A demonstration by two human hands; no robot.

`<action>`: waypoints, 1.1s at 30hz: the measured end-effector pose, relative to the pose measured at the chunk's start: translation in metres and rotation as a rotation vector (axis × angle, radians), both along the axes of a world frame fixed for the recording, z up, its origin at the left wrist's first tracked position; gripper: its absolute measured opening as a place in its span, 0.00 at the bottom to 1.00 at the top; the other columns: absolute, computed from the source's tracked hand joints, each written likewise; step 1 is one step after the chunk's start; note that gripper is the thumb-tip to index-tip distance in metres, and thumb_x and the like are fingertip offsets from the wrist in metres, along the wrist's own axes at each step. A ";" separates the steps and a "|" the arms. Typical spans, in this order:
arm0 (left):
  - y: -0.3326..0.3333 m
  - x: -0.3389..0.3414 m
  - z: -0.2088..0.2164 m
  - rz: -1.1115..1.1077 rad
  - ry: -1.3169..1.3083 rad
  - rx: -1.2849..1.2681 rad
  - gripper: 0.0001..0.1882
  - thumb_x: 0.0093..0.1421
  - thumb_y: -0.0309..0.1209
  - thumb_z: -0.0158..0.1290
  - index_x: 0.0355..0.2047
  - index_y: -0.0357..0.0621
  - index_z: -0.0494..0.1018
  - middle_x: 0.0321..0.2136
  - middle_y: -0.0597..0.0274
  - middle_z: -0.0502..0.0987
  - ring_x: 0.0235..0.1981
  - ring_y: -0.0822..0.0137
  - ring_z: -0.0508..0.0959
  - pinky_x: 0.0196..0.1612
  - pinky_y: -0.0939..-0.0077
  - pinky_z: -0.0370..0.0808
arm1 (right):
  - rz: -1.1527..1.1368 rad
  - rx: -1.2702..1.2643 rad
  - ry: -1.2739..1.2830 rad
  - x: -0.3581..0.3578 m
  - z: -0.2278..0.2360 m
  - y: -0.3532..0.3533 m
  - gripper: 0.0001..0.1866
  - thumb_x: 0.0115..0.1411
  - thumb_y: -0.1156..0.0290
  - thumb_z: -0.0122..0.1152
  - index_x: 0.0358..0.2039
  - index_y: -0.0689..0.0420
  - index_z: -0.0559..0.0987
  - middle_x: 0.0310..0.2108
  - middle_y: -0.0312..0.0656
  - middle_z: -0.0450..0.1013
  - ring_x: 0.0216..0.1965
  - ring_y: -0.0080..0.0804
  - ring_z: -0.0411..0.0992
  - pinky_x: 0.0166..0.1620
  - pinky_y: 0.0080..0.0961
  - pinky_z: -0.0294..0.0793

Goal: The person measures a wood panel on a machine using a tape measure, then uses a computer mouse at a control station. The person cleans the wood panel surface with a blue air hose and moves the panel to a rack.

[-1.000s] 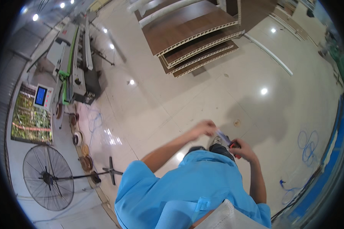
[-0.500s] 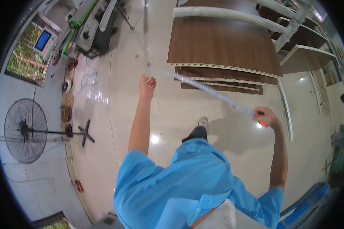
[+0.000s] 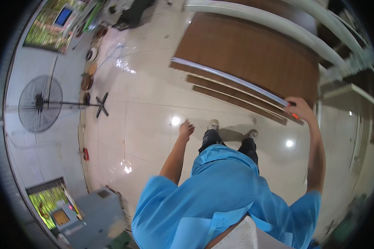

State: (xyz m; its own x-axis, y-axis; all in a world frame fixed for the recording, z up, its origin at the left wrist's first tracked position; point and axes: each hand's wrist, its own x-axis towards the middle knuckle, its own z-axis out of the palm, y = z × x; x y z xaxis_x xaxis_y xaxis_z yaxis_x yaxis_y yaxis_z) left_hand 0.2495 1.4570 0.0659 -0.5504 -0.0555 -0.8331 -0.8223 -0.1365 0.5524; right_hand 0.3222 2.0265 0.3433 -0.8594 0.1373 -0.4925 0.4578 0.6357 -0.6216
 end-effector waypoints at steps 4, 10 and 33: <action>0.006 0.080 0.009 0.098 -0.155 -0.039 0.33 0.67 0.52 0.55 0.58 0.36 0.65 0.42 0.53 0.75 0.41 0.58 0.79 0.44 0.64 0.80 | 0.093 0.018 0.109 0.051 -0.033 0.081 0.24 0.49 0.56 0.69 0.44 0.57 0.82 0.36 0.49 0.78 0.39 0.48 0.76 0.44 0.37 0.74; 0.049 0.138 0.046 -0.049 -0.227 -0.098 0.34 0.70 0.50 0.51 0.61 0.32 0.62 0.49 0.44 0.74 0.46 0.52 0.78 0.49 0.62 0.80 | -0.055 0.114 0.078 0.117 -0.062 0.152 0.25 0.45 0.57 0.70 0.45 0.52 0.83 0.37 0.46 0.76 0.44 0.43 0.74 0.48 0.37 0.74; 0.135 0.114 0.100 -0.520 -0.042 -0.210 0.28 0.71 0.49 0.48 0.57 0.37 0.69 0.49 0.49 0.78 0.46 0.57 0.81 0.50 0.66 0.78 | -0.162 0.113 0.096 0.177 -0.084 0.177 0.22 0.45 0.61 0.69 0.44 0.48 0.83 0.36 0.41 0.74 0.41 0.38 0.76 0.44 0.36 0.75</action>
State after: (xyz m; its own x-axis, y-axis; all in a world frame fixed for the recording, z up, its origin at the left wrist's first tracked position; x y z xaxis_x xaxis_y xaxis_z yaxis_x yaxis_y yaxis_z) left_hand 0.3632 1.5923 0.1660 -0.5160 0.0473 -0.8553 -0.7741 0.4019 0.4892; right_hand 0.4990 2.2034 0.2590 -0.8639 0.3270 -0.3831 0.5017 0.6265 -0.5965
